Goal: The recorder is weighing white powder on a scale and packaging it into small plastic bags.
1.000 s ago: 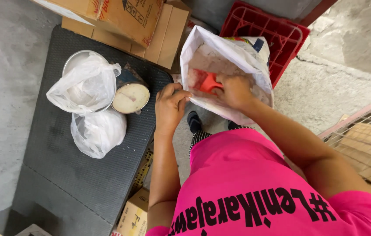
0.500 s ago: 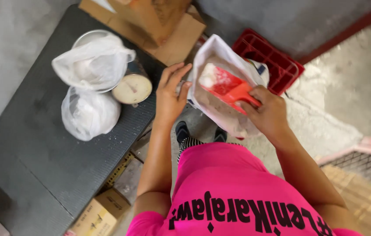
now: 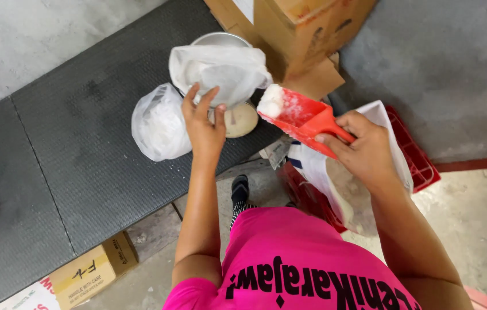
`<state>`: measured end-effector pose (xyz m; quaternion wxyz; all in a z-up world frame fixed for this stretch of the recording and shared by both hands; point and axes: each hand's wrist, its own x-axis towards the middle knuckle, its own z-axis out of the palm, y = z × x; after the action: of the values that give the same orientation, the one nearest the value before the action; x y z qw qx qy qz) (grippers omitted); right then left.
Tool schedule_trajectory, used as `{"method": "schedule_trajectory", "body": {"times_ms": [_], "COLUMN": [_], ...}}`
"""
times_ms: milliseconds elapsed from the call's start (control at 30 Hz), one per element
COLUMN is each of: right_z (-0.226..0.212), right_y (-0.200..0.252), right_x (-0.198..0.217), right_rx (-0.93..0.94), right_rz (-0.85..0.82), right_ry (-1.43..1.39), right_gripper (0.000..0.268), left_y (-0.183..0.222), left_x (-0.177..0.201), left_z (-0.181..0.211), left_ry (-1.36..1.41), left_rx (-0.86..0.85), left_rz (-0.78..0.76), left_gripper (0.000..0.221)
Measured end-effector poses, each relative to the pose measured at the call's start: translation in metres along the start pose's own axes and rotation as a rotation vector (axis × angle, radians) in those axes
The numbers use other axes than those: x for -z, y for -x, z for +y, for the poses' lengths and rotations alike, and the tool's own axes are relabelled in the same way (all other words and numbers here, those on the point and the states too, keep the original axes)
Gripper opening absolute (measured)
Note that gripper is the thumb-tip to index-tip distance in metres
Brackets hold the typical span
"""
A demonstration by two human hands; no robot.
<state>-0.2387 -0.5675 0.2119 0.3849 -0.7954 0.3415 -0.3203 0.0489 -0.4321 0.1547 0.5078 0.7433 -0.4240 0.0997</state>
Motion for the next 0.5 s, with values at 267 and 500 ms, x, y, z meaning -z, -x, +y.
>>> {"method": "schedule_trajectory", "body": {"times_ms": [267,500], "right_z": [-0.021,-0.069], "right_y": [-0.101,-0.163], "right_x": [-0.090,-0.131], "right_rx": [0.215,0.311], "right_rz": [-0.113,-0.258], "right_ry": [0.200,0.729], "right_gripper": [0.034,0.036], "left_y": [-0.058,-0.089], "left_x": [0.019,0.010], "left_z": [-0.090,-0.099], "left_ry": [-0.257,-0.156], "left_rx": [-0.005,0.007], "left_rz": [-0.035,-0.173], "left_gripper": [0.052,0.057]}}
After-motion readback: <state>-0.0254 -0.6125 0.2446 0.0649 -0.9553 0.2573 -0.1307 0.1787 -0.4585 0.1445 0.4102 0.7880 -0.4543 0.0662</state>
